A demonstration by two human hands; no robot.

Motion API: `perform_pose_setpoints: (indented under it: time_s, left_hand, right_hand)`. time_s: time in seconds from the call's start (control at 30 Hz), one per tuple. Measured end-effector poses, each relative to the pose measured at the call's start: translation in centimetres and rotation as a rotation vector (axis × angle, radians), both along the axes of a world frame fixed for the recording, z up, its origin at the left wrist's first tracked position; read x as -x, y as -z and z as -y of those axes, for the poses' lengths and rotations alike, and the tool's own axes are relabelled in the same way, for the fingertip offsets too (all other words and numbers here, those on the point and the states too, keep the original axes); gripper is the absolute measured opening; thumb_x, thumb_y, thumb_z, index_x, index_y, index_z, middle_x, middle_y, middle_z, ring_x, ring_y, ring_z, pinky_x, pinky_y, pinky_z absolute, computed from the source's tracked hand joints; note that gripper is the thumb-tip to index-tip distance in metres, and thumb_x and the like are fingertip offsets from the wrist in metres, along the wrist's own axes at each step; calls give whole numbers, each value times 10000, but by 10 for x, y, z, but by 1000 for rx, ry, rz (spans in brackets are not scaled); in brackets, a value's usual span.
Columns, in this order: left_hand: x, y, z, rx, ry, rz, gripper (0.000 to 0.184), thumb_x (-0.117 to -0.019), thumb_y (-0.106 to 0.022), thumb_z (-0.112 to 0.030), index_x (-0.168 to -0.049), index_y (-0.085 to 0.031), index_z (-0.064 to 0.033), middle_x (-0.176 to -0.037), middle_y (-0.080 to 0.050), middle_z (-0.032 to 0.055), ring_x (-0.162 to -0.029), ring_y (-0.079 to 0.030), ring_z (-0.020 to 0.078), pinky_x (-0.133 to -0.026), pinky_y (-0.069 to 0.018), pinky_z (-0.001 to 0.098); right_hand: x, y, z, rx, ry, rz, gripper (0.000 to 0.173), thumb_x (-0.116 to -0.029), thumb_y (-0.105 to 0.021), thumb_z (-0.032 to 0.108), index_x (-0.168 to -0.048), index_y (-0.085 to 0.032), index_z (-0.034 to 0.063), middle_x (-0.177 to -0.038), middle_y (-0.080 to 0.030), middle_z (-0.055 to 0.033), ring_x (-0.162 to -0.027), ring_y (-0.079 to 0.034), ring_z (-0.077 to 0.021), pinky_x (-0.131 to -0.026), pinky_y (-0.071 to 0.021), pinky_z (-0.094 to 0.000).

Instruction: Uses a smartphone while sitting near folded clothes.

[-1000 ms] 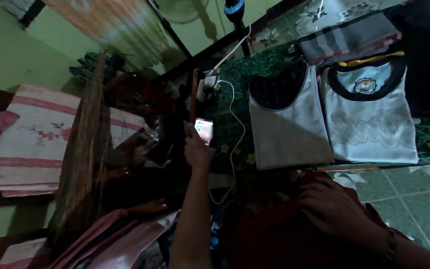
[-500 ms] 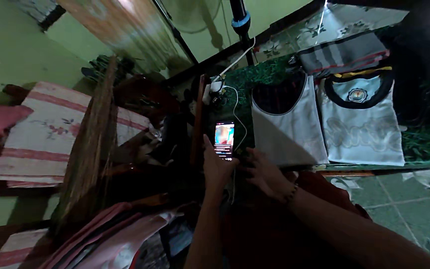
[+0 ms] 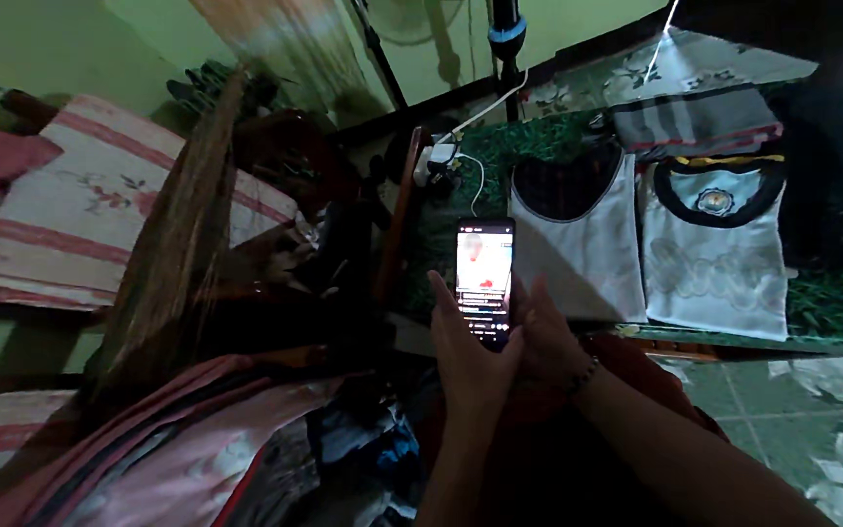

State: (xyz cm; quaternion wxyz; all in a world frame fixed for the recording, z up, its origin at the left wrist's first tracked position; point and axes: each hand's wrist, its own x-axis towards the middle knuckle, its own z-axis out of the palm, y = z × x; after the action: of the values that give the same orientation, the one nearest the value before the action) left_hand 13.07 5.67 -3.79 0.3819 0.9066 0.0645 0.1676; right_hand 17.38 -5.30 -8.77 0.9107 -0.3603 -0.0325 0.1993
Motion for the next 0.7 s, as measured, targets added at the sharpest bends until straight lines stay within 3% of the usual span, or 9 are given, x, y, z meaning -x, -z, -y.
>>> perform_pose_setpoints:
  time_s: [0.13,0.2,0.3,0.4,0.5,0.57,0.6,0.67,0.7]
  left_hand:
    - [11,-3,-10,205,49,12,1182,-785,-855,-279,-1642,-54,-133,-1425,-513,176,-1167,-610,144,-939,-561,289]
    - [16,-1,-15,231,60,25,1137,-805,-831,-252,-1636,-72,-88,-1397,-537,176,-1149,-619,132,-931,-561,277]
    - [22,4,-22,289,76,38,1104,-823,-804,-203,-1633,-65,-74,-1390,-549,159,-1179,-612,141,-964,-554,293]
    - [25,8,-26,318,86,54,1054,-839,-765,-155,-1625,-72,-42,-1375,-558,171,-1173,-623,152,-968,-560,299]
    - [26,9,-29,341,96,50,1027,-849,-750,-153,-1625,-86,-43,-1375,-559,170,-1170,-628,166,-967,-566,310]
    - [26,10,-30,357,103,50,1012,-856,-744,-159,-1623,-96,-38,-1381,-553,175,-1173,-626,174,-968,-565,315]
    - [25,10,-30,358,104,54,1002,-857,-740,-159,-1621,-103,-32,-1389,-548,178,-1175,-626,176,-970,-565,316]
    - [25,11,-30,355,104,61,986,-861,-737,-153,-1619,-120,-26,-1403,-543,183,-1180,-629,177,-973,-566,316]
    - [25,11,-30,356,103,57,983,-863,-738,-153,-1620,-124,-29,-1407,-537,182,-1185,-624,176,-975,-564,314]
  right_hand:
    - [-7,7,2,-79,-130,23,782,-966,-266,767,-1559,-358,267,-1359,-617,34,-1223,-591,-82,-1019,-519,-322]
    - [-10,15,3,-96,-184,25,767,-953,-315,781,-1525,-408,278,-1344,-626,45,-1213,-598,-81,-995,-530,-326]
    - [-11,16,5,172,-196,247,746,-965,-325,761,-1529,-381,276,-1312,-620,73,-1173,-600,-39,-958,-543,-296]
    - [-9,11,11,598,-129,519,637,-1056,-391,527,-1564,-356,144,-1361,-607,11,-1204,-581,-40,-986,-510,-287]
    - [-11,15,9,492,-157,415,562,-1078,-352,475,-1531,-380,145,-1295,-617,13,-1142,-600,-25,-949,-527,-245]
    - [-14,16,6,325,-192,277,566,-1066,-343,547,-1509,-377,197,-1252,-632,40,-1094,-625,-29,-887,-565,-255]
    - [-15,16,7,369,-190,314,542,-1069,-391,484,-1519,-357,182,-1261,-625,31,-1098,-623,-30,-892,-563,-254]
    - [-16,16,8,527,-166,412,562,-1016,-559,198,-1534,-353,124,-1278,-621,-29,-1103,-627,-56,-918,-552,-263]
    - [-16,17,6,491,-176,376,549,-1012,-562,175,-1520,-357,149,-1261,-622,-13,-1085,-633,-49,-895,-564,-257]
